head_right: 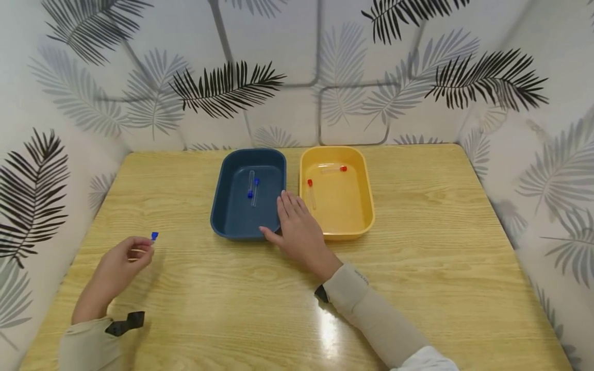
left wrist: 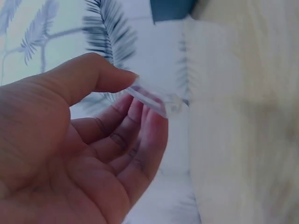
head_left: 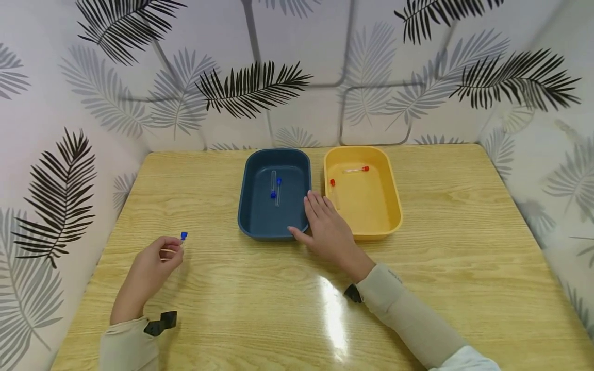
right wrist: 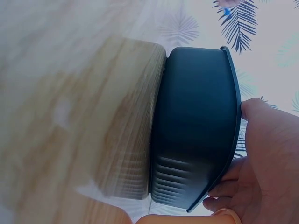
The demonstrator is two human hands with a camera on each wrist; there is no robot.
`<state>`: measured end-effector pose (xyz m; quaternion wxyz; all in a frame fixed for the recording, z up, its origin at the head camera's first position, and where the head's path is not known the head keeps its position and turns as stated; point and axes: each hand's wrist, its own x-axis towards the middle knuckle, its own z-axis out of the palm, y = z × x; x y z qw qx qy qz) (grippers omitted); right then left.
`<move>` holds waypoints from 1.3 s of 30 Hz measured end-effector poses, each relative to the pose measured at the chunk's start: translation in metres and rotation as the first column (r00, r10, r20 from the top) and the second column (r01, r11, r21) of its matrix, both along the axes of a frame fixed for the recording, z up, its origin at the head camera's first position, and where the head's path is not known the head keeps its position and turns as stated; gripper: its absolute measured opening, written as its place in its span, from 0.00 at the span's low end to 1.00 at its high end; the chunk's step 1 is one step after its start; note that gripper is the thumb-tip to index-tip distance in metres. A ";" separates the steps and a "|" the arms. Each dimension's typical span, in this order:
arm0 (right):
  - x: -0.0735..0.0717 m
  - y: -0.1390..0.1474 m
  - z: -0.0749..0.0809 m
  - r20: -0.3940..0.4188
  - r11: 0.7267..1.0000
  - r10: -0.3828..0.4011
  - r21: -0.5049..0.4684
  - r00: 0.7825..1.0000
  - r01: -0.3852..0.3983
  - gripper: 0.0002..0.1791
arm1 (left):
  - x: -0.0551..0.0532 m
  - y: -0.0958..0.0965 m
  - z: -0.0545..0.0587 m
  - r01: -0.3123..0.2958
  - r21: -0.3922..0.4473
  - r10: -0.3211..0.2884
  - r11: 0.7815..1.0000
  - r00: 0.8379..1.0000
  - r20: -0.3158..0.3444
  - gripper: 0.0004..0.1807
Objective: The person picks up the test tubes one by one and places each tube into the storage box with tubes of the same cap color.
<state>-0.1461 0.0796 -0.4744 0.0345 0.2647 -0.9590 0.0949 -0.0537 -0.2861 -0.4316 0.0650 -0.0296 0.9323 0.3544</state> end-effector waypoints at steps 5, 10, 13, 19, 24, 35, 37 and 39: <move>0.000 0.002 0.000 0.000 1.000 -0.003 0.002 1.000 0.003 0.48 | -0.022 0.019 0.018 0.065 0.050 -0.060 0.997 0.993 -0.102 0.18; 0.000 0.002 0.000 -0.001 1.000 0.006 -0.004 1.000 -0.006 0.48 | -0.042 0.040 0.039 0.125 0.113 -0.106 0.986 0.980 -0.166 0.16; 0.001 0.002 0.000 0.001 1.000 0.008 -0.006 1.000 -0.008 0.48 | -0.052 0.053 0.049 0.154 0.140 -0.126 0.978 0.974 -0.188 0.16; 0.000 0.003 0.000 -0.004 1.000 0.004 -0.010 1.000 -0.004 0.48 | -0.073 0.075 0.065 0.193 0.201 -0.155 0.960 0.970 -0.188 0.17; 0.000 0.003 -0.001 -0.023 1.000 0.013 -0.011 1.000 -0.013 0.48 | -0.089 0.088 0.072 0.216 0.249 -0.175 0.944 0.969 -0.176 0.18; -0.001 0.002 -0.002 -0.033 1.000 0.014 -0.022 0.999 -0.015 0.47 | -0.119 0.111 0.069 0.214 0.366 -0.182 0.906 0.976 -0.122 0.20; -0.001 0.001 -0.002 -0.026 1.000 0.012 -0.018 1.000 -0.012 0.48 | -0.125 0.117 0.067 0.225 0.369 -0.197 0.902 0.974 -0.113 0.19; -0.001 0.001 -0.001 -0.021 1.000 0.010 -0.015 1.000 -0.010 0.48 | -0.131 0.124 0.065 0.234 0.366 -0.209 0.901 0.972 -0.107 0.18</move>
